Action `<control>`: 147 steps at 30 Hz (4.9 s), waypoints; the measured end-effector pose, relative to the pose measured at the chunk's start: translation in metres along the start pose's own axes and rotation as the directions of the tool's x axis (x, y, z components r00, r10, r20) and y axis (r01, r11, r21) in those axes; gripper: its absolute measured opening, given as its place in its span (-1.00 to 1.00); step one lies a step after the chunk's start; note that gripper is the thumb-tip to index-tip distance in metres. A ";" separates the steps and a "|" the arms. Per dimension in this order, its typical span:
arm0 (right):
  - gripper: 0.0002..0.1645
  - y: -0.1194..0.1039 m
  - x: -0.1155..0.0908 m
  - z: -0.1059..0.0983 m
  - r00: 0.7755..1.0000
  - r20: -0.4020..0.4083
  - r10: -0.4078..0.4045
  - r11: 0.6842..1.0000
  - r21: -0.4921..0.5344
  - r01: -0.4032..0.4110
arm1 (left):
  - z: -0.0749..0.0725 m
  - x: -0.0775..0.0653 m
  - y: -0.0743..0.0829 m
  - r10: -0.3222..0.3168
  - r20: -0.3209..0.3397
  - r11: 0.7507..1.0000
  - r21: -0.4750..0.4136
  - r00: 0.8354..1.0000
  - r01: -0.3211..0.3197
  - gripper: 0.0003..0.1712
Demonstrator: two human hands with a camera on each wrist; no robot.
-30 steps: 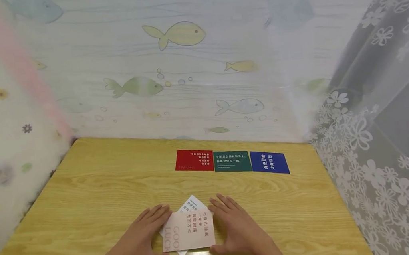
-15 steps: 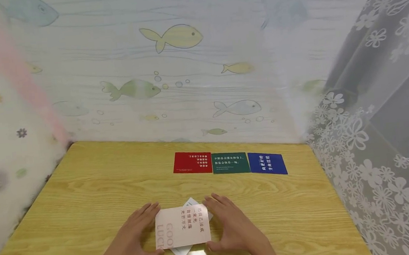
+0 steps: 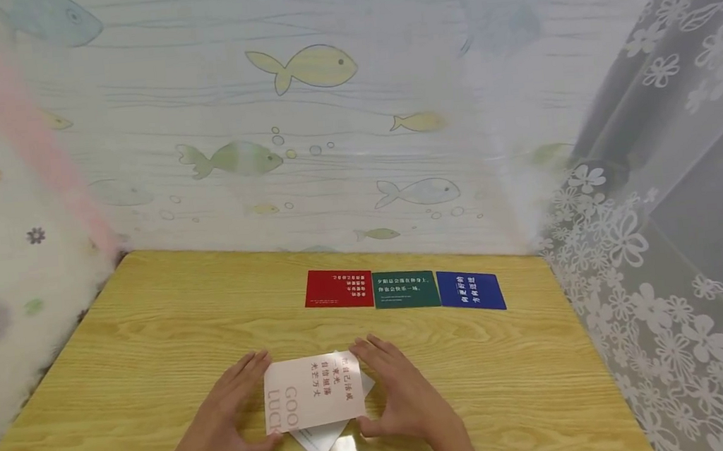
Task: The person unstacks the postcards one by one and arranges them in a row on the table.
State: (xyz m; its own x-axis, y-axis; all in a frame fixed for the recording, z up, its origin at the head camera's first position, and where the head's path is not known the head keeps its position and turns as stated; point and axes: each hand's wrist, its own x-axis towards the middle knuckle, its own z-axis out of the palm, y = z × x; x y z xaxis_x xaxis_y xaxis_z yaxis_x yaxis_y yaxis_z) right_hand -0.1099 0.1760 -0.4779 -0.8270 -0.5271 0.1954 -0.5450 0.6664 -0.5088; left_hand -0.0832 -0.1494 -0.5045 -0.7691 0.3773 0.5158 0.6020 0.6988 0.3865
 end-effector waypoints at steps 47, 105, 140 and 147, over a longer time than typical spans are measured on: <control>0.22 0.028 0.085 0.022 0.994 0.108 0.027 0.999 -0.030 -0.024 | 0.007 0.030 -0.083 -0.151 0.150 0.938 -0.290 0.977 0.189 0.20; 0.22 0.054 0.196 0.037 0.974 0.200 0.111 0.986 -0.148 -0.082 | -0.017 0.122 -0.179 -0.169 0.474 0.986 0.076 0.864 0.152 0.17; 0.10 0.063 0.232 0.045 0.952 0.272 0.143 0.977 -0.191 -0.092 | -0.021 0.150 -0.199 -0.250 0.578 0.968 0.157 0.777 0.195 0.15; 0.09 0.064 0.232 0.044 0.950 0.274 0.148 0.978 -0.185 -0.099 | -0.021 0.151 -0.199 -0.248 0.591 0.969 0.138 0.768 0.207 0.16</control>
State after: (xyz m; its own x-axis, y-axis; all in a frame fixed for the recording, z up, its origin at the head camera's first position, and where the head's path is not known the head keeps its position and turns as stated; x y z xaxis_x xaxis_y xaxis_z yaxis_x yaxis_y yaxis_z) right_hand -0.3309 0.0730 -0.5025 -0.8290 -0.5464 -0.1193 -0.4762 0.8015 -0.3618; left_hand -0.3145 -0.2446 -0.4877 -0.8668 0.4750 -0.1518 0.3941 0.8390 0.3751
